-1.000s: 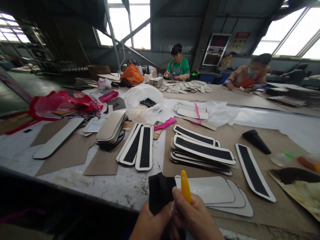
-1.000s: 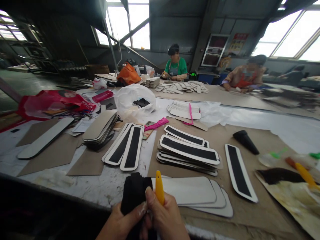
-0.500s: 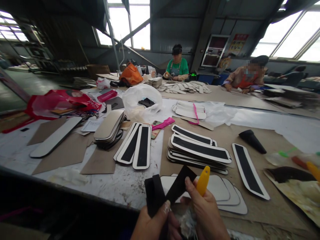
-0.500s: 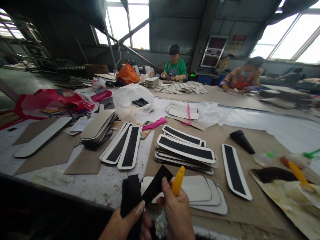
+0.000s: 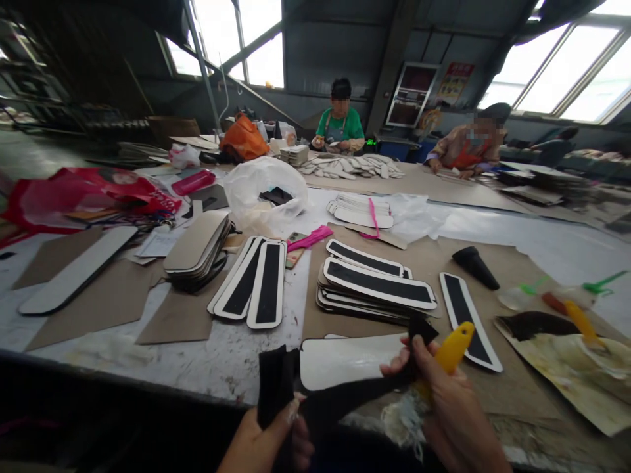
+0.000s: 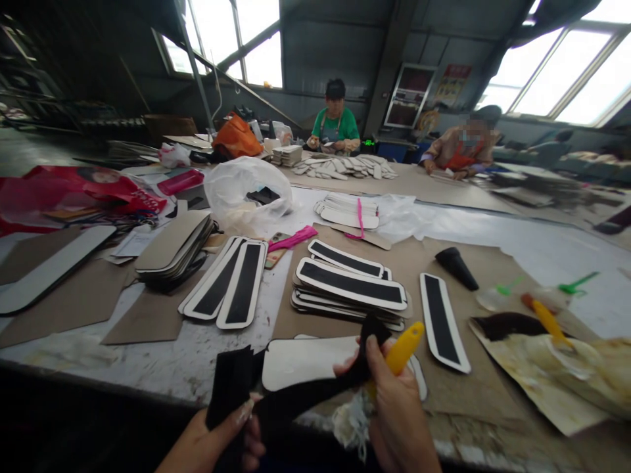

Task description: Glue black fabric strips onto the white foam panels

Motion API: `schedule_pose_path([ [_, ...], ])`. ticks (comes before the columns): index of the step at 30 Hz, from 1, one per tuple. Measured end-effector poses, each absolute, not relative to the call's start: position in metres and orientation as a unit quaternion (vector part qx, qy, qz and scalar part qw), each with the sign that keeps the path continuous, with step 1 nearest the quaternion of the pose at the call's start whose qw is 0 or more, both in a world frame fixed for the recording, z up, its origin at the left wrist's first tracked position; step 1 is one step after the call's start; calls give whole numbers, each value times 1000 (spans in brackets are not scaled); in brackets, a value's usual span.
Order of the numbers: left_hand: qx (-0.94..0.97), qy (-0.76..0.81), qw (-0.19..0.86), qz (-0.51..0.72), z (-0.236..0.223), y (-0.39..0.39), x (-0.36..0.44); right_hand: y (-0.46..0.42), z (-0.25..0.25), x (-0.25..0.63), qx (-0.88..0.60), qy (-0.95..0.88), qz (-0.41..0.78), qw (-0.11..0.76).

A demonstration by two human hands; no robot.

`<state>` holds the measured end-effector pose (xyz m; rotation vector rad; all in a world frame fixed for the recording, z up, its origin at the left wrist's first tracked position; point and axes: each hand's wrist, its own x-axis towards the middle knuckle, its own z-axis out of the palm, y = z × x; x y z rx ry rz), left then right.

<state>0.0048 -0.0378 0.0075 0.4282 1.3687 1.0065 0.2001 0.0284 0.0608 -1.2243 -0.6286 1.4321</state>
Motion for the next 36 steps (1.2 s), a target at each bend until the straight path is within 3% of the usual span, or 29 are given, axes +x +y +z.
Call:
schedule_pose_path([
  [3,189,612,614,461,4,-32,-4,24,64,238,-570,-391,599,404],
  [5,199,623,596,466,4,-25,-6,27,68,255,-611,-523,526,277],
  [8,217,631,585,461,7,-15,-6,38,73,252,-598,-679,393,164],
  [14,265,637,605,397,13,7,-2,70,70,179,-492,-749,444,2],
  [20,285,635,622,359,10,20,-7,98,54,147,-472,-792,379,-74],
  [36,278,647,630,329,14,25,-10,108,41,133,-459,-821,317,-125],
])
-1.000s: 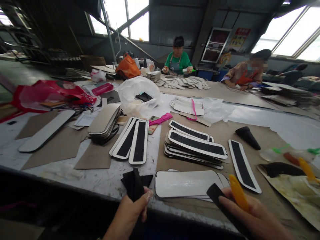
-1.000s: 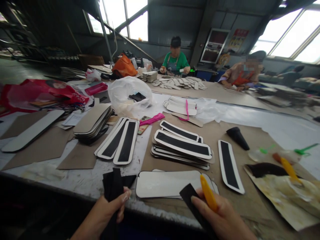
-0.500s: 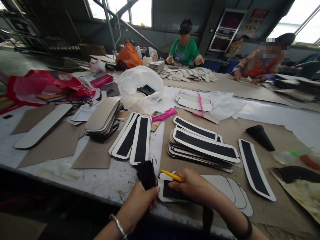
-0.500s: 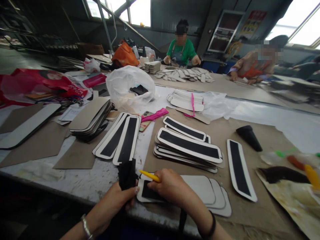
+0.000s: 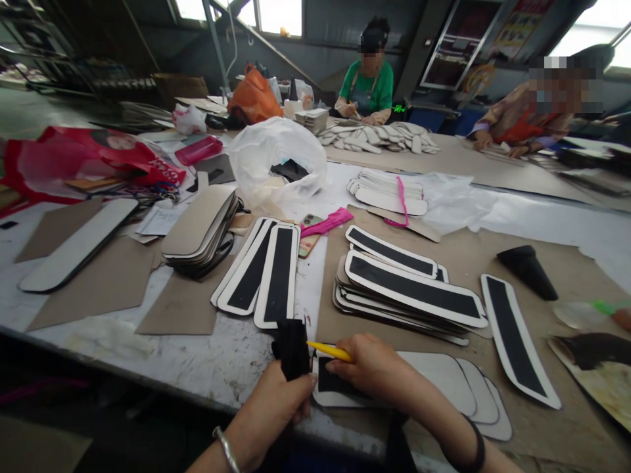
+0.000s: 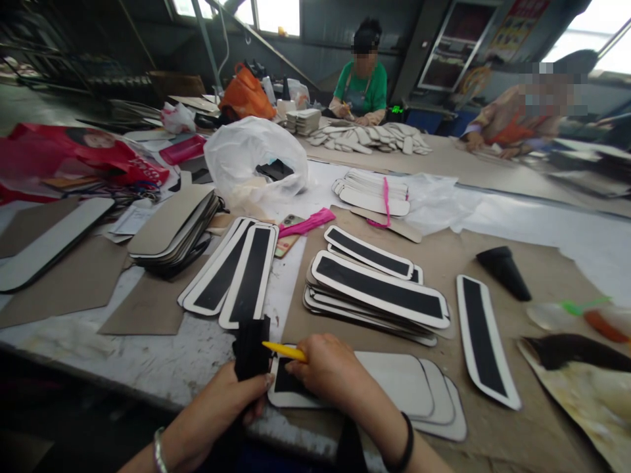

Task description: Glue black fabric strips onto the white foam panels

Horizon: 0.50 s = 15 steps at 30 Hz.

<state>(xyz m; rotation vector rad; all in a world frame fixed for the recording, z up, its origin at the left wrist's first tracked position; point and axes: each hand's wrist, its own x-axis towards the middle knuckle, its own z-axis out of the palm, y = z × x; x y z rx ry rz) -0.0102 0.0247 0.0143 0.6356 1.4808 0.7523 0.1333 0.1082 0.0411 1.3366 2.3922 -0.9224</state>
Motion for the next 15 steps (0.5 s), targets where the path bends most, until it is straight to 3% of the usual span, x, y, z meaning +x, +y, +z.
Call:
schedule_pose_path([
  [9,281,678,597,324,7,28,-3,103,48,137,454,835,-285,126],
  [15,291,685,581,330,6,23,-3,98,62,193,499,814,-262,143],
])
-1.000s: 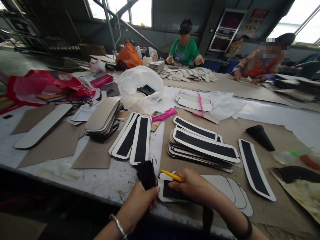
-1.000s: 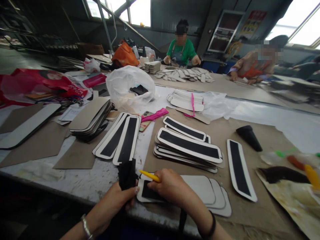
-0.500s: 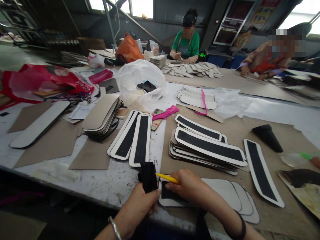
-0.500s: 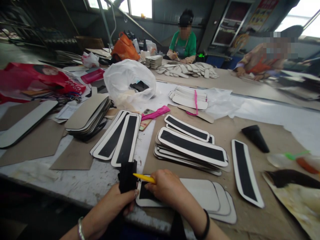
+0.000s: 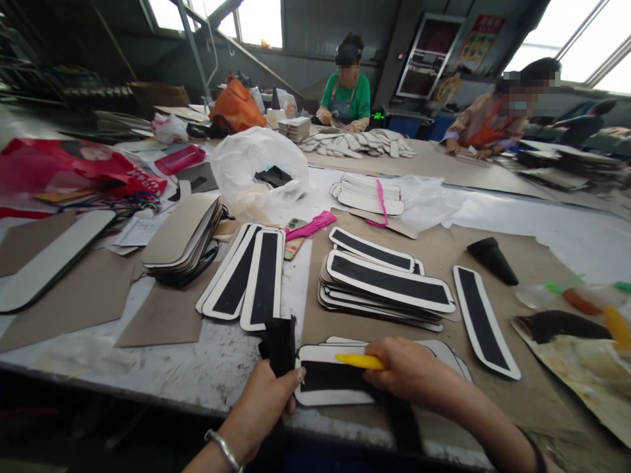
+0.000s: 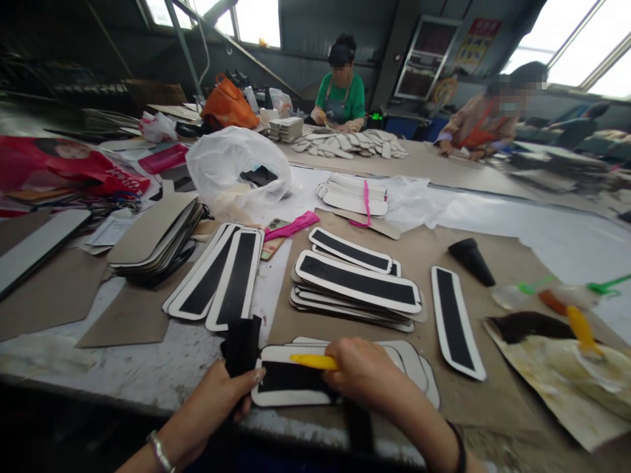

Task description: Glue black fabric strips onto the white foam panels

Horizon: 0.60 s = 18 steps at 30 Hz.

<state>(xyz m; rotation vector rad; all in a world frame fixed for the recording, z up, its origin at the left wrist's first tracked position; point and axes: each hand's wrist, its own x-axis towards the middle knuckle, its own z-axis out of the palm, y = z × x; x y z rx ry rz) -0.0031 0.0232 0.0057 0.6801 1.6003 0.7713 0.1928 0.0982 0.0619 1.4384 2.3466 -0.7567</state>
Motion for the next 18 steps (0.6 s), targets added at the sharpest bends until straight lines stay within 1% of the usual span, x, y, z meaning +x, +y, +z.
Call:
schedule_pose_path([
  [3,292,691,575,327,5,23,-4,93,61,235,554,774,-273,141],
  [7,300,697,572,313,2,23,-5,83,49,275,601,735,-301,85],
  [9,310,696,569,309,0,22,-6,78,41,282,633,720,-277,67],
  [13,326,704,552,307,-5,21,-4,71,32,276,704,677,-191,96],
  [18,342,707,536,309,-6,21,-1,69,31,268,720,665,-160,115],
])
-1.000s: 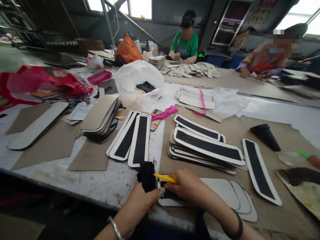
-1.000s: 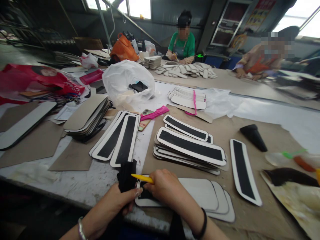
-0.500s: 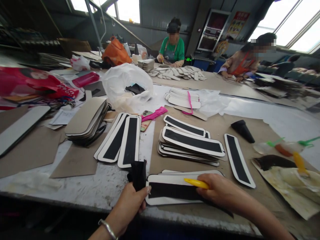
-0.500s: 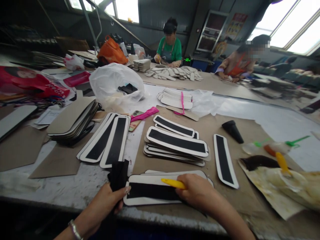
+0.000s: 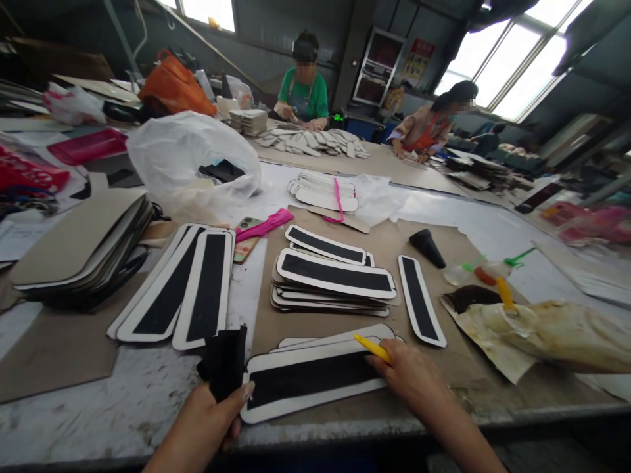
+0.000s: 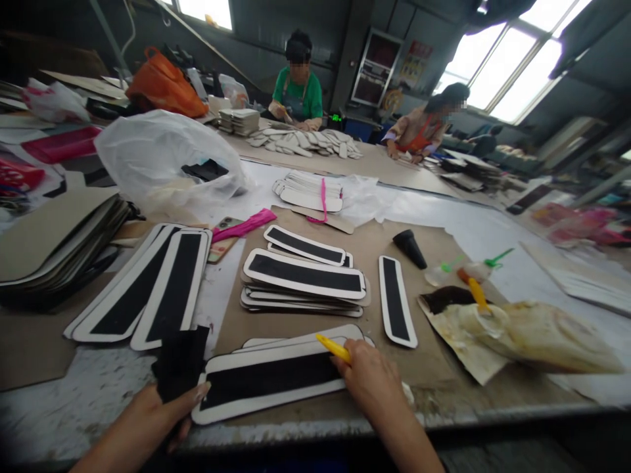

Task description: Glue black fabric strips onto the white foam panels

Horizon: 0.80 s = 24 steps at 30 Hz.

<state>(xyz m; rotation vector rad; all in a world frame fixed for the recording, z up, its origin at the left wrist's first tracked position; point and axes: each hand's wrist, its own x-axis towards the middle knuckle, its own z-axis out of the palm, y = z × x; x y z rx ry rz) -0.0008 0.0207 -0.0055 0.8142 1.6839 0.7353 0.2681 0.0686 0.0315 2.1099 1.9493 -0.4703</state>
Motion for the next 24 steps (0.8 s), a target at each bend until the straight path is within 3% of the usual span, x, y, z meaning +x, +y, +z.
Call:
schedule_pose_path([
  [13,339,728,529,274,-7,23,2,72,20,276,712,675,-150,120],
  [24,344,728,532,262,-8,22,0,59,14,303,723,654,-218,-55],
])
